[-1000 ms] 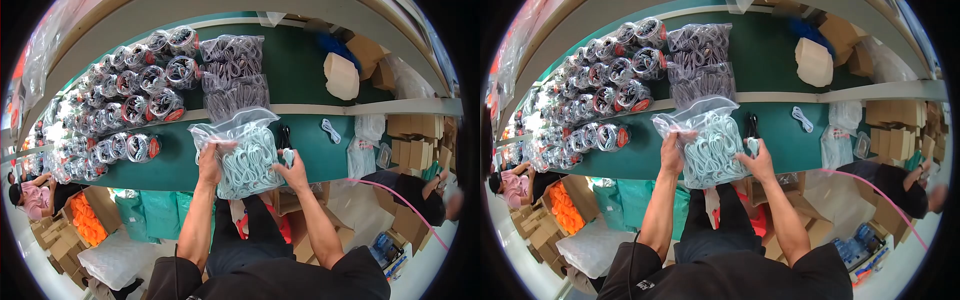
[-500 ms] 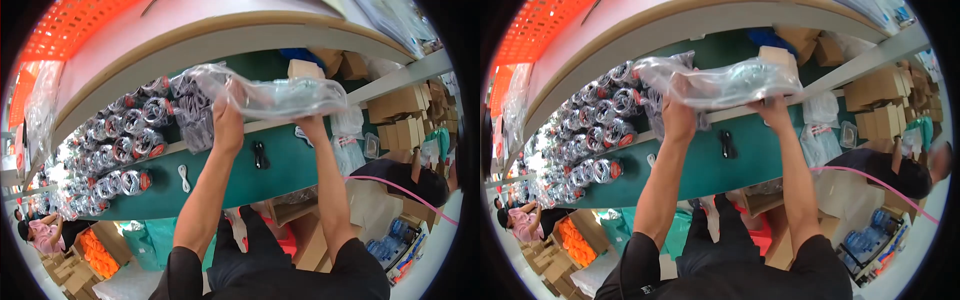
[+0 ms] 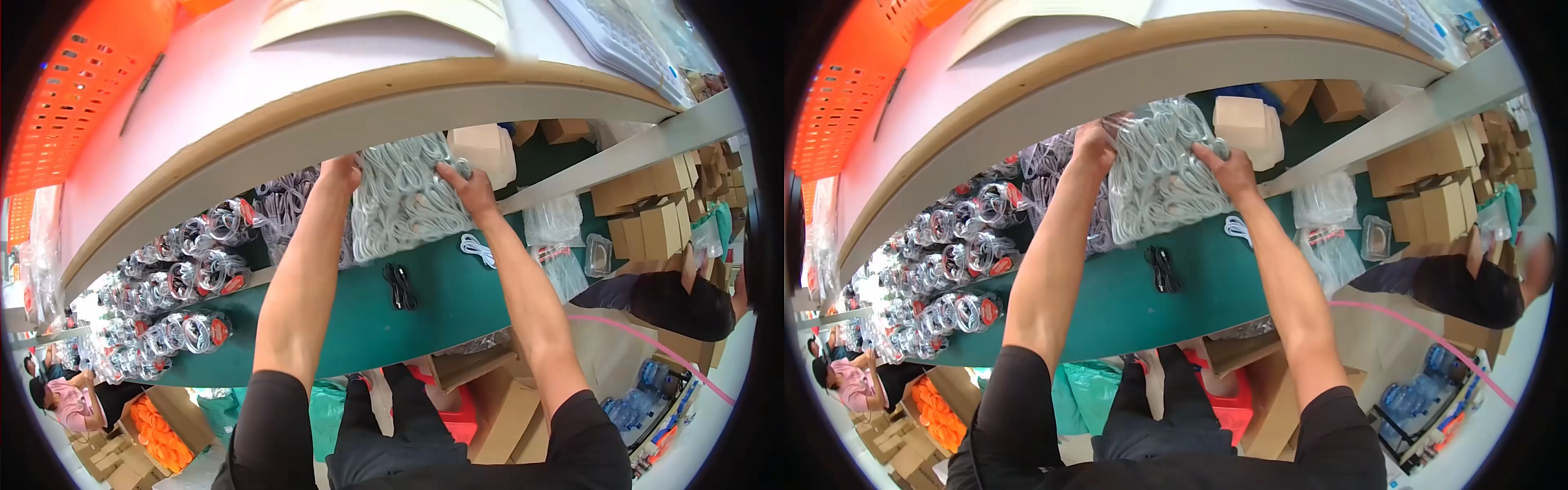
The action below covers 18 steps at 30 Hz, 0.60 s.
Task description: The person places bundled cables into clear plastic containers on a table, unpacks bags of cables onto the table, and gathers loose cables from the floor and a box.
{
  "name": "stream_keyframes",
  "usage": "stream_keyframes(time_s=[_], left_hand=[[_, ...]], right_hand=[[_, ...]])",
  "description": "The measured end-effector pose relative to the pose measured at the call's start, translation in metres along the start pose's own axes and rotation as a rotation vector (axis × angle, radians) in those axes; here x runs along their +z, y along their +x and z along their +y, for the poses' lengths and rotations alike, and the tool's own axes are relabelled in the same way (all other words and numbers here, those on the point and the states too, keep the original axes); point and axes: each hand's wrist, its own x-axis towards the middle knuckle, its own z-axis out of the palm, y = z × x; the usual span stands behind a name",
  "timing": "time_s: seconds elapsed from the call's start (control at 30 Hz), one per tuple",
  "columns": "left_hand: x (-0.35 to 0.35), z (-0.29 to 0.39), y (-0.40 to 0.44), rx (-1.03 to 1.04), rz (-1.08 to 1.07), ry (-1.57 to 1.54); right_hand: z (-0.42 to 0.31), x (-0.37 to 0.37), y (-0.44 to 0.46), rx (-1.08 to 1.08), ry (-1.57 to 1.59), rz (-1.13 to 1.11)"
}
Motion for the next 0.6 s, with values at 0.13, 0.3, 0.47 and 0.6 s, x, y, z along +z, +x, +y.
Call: stream_keyframes(time_s=[0.13,0.3,0.47,0.6], left_hand=[[-0.041,-0.032,0.018,-0.034,-0.073,0.744],[-0.044,-0.058,-0.068,0.215,-0.089,1.341],[-0.040,-0.065,-0.098,0.168,-0.112,1.349],[-0.047,-0.069,-0.126,0.106,-0.219,1.461]], right_hand=[[0.040,0.033,0.040,0.099,-0.483,-0.024],[0.013,0.019,0.002,0.135,-0.614,-0.100],[0.007,0.018,-0.022,0.212,-0.636,-0.141],[0.030,0.007,-0.021,0.079,-0.539,-0.198]])
